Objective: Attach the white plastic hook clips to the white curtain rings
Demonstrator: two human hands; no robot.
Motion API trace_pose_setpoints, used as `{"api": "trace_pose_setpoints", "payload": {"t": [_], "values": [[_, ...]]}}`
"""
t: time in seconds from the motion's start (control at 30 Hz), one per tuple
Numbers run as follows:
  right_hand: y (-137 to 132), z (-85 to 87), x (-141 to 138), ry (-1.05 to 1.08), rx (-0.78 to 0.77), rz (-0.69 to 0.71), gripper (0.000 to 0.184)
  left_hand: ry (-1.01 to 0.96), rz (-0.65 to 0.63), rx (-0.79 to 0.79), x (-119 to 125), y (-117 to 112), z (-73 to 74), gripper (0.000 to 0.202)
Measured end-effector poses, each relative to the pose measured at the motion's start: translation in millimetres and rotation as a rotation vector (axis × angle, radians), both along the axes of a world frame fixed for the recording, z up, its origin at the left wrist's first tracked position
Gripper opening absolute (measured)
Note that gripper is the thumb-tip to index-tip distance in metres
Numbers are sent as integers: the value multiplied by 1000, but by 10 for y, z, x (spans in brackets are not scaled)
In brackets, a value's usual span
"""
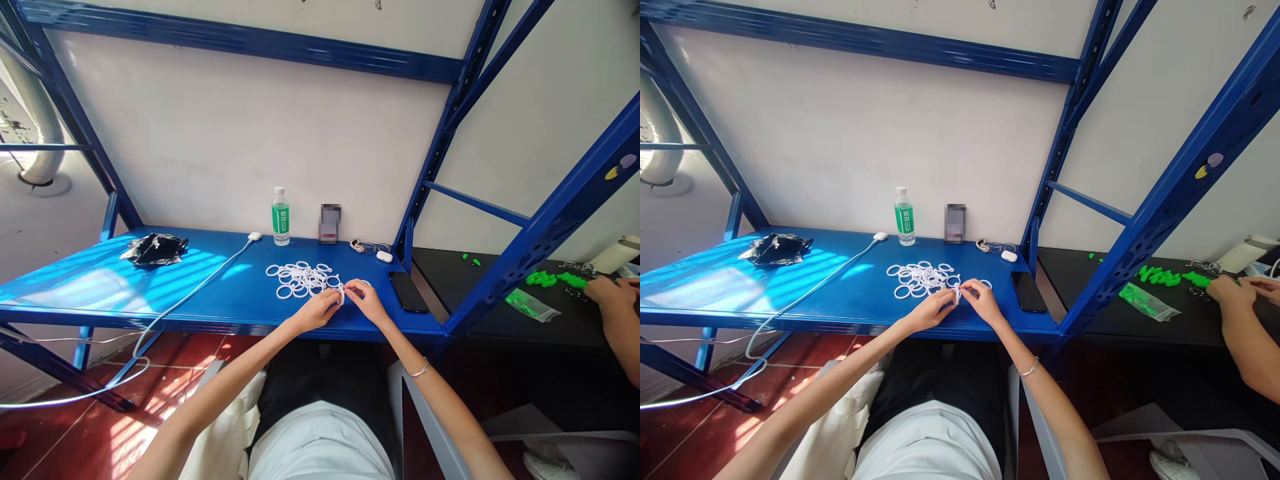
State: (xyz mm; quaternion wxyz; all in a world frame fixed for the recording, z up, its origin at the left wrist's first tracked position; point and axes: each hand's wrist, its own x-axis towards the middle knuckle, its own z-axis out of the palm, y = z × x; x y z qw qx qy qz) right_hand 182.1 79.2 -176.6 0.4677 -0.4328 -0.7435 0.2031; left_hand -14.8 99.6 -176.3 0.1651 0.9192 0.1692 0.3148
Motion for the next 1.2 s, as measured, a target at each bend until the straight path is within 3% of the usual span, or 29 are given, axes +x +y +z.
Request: {"api": "trace_pose_setpoints", "payload": {"t": [0.17, 0.37, 0.6, 0.77, 0.97, 1.2], "values": [[5, -63, -61, 57, -26, 44, 18, -50, -50, -105, -21, -19, 41, 11], [-25, -51, -97, 39, -55, 17, 19, -124, -146, -294, -36, -3, 101, 30], [-89, 11, -155, 36, -37, 22, 19, -72, -315, -573, -78, 1, 140, 43], [-130, 46, -195, 5, -23, 100, 21, -8, -411, -710, -82, 3, 152, 45], [-135, 62, -190, 17, -12, 123, 24, -41, -410, -747, -71, -2, 157, 45], [-164, 126, -149, -100, 8, 36, 25, -164, -330, -883, -21, 36, 96, 51]]}}
